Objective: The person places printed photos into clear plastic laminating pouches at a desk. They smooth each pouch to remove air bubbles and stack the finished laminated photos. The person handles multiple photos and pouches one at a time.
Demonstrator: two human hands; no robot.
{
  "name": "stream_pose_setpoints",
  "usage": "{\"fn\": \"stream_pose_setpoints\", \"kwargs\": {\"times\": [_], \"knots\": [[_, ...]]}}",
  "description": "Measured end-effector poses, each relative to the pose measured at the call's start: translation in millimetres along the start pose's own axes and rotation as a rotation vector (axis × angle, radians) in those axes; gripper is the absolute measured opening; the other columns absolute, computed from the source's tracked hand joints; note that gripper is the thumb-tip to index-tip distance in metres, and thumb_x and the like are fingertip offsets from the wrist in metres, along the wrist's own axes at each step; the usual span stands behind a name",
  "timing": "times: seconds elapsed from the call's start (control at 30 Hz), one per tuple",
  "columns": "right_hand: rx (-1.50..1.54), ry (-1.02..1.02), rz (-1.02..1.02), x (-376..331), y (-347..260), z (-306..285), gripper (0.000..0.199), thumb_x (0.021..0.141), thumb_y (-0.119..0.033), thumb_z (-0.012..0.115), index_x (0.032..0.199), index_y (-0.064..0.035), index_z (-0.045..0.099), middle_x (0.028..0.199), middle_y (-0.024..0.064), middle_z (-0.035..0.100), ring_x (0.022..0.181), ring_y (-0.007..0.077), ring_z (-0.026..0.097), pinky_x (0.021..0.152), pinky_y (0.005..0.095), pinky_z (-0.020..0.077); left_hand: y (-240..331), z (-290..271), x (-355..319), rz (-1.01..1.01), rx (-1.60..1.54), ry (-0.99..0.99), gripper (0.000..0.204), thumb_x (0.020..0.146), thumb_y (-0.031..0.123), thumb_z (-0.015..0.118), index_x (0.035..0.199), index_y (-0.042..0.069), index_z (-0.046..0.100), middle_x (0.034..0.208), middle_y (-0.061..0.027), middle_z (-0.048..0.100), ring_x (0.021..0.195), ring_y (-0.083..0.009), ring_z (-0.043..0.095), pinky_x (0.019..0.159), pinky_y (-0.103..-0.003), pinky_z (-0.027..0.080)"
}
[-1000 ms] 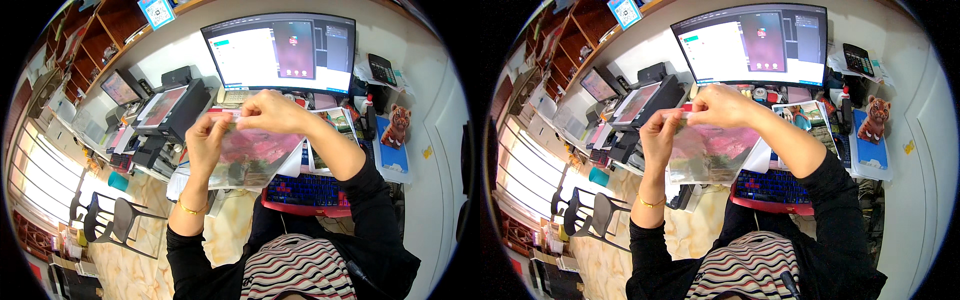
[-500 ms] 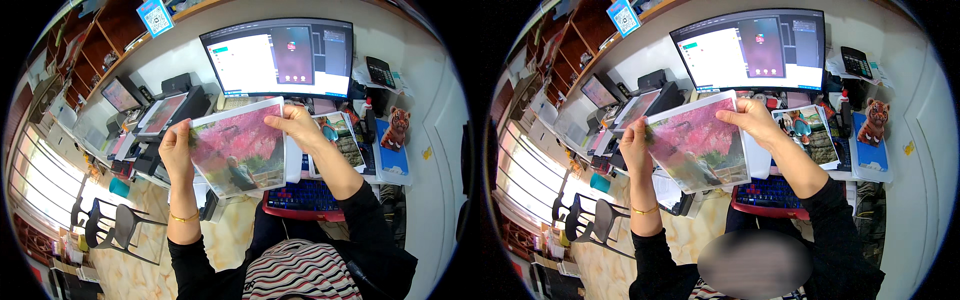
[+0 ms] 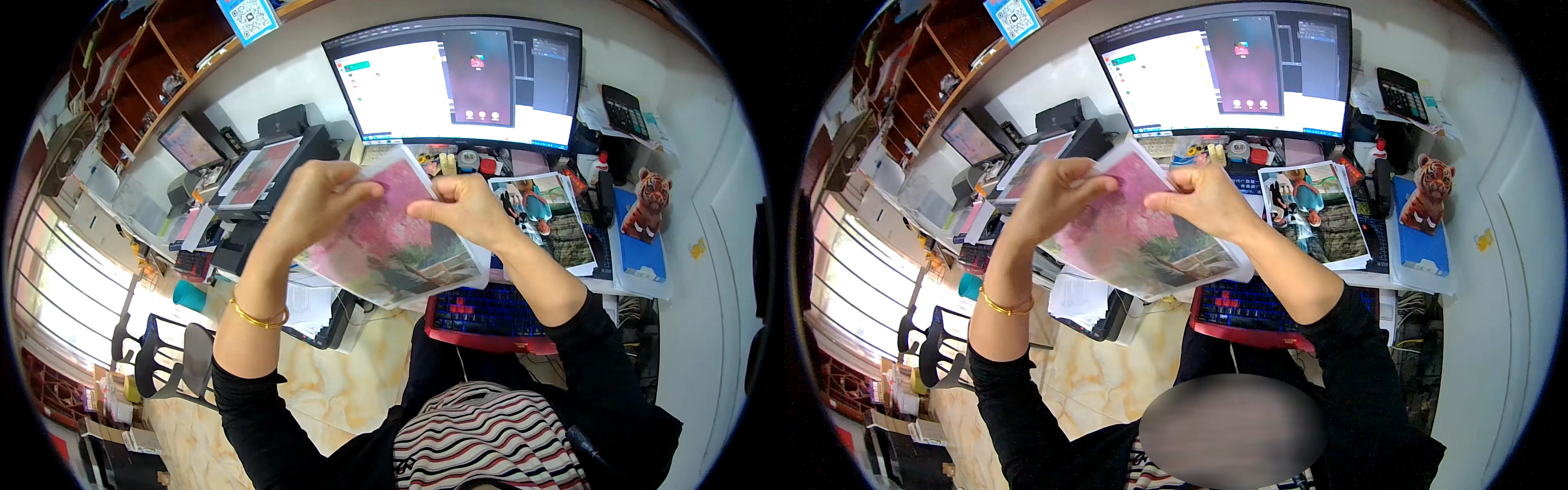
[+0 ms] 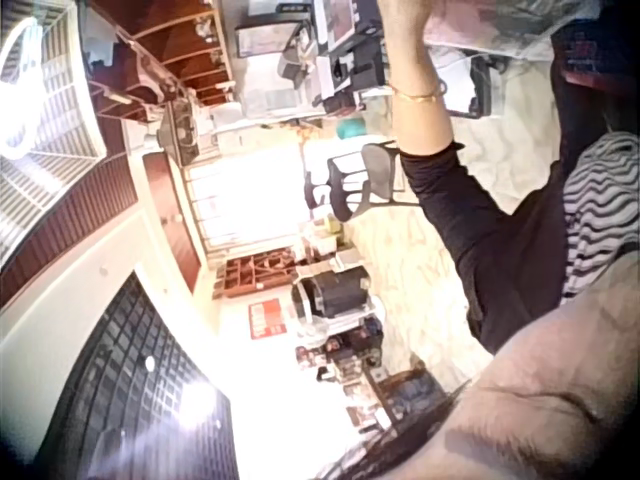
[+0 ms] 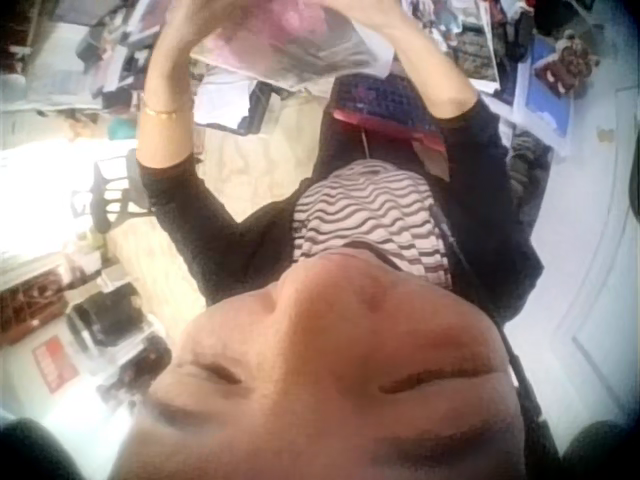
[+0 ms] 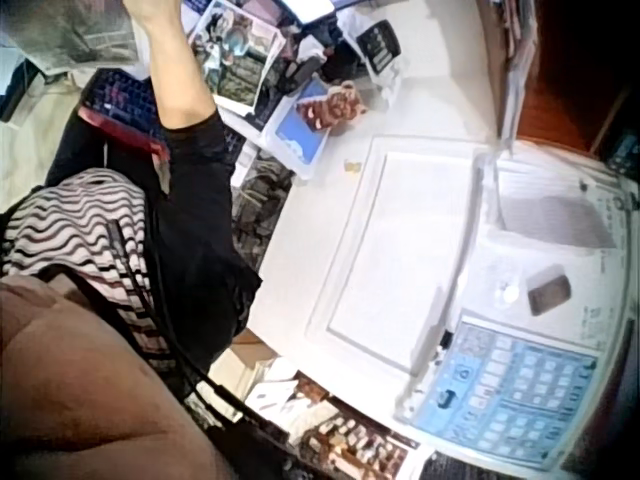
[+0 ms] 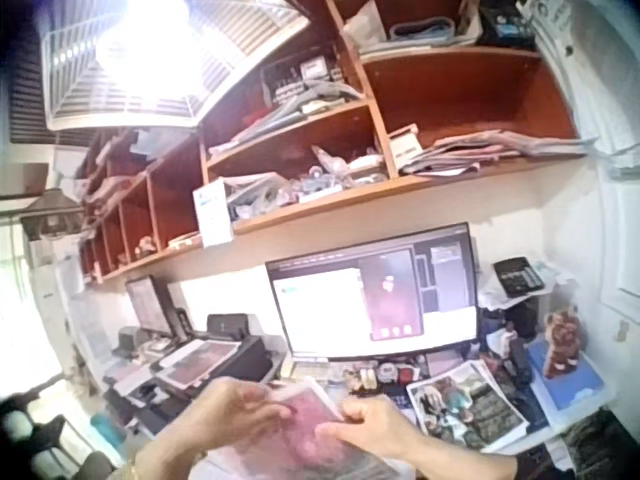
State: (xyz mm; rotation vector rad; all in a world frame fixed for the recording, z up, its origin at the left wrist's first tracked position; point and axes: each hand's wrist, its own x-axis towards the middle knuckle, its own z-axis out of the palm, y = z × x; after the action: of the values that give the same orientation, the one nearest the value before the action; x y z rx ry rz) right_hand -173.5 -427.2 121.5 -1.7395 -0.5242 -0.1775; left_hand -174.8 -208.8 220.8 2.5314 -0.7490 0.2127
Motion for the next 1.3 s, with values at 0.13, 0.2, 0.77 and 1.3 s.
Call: {"fn": "stream_pose_setpoints", "kwargs": {"times": [0.13, 0.2, 0.77, 1.3], "knots": [[-0.198, -0.027, 0.166, -34, 30, -11, 0.028, 0.078, -0.025, 0.073, 0.072, 0.0009, 0.066, 0.055, -0.0010, 0.051, 0.053, 0.0041, 0.043, 0.046, 0.0254, 0.0333, -9, -22, -10, -0.026, -0.168, 0.132, 0.033, 0.083, 0.024, 0.071, 0.066, -0.002, 0.059, 0.058, 0.0078, 0.035, 0.056, -0.0038, 0.031, 0.045, -0.025, 0.026], [-0.097, -0.100, 0.273, -59, 56, -17, 0.025, 0.078, -0.024, 0.073, 0.073, 0.0006, 0.067, 0.058, 0.0003, 0.056, 0.056, 0.0054, 0.050, 0.049, 0.0245, 0.0397, -17, -32, -15, -0.097, -0.178, 0.147, 0.034, 0.081, 0.025, 0.072, 0.064, -0.001, 0.058, 0.057, 0.0076, 0.035, 0.056, -0.0036, 0.031, 0.045, -0.025, 0.026], [-0.043, -0.064, -0.198, 12, -60, -7, 0.021, 0.078, -0.017, 0.072, 0.089, -0.0009, 0.066, 0.077, 0.0033, 0.065, 0.073, 0.0079, 0.058, 0.066, 0.0239, 0.0475, 8, 15, -7, 0.018, -0.250, -0.018, 0.029, 0.082, 0.025, 0.072, 0.072, -0.001, 0.066, 0.060, 0.0086, 0.046, 0.056, -0.0009, 0.037, 0.046, -0.021, 0.029], [0.487, 0.305, -0.119, 13, -22, -24, 0.018, 0.083, -0.013, 0.070, 0.095, -0.0007, 0.064, 0.086, 0.0052, 0.066, 0.074, 0.0081, 0.060, 0.065, 0.0219, 0.0482, -46, 21, -52, -0.252, -0.915, 0.260, 0.023, 0.079, 0.022, 0.075, 0.093, 0.003, 0.070, 0.086, -0.0018, 0.068, 0.076, -0.0062, 0.059, 0.069, -0.022, 0.046]]}}
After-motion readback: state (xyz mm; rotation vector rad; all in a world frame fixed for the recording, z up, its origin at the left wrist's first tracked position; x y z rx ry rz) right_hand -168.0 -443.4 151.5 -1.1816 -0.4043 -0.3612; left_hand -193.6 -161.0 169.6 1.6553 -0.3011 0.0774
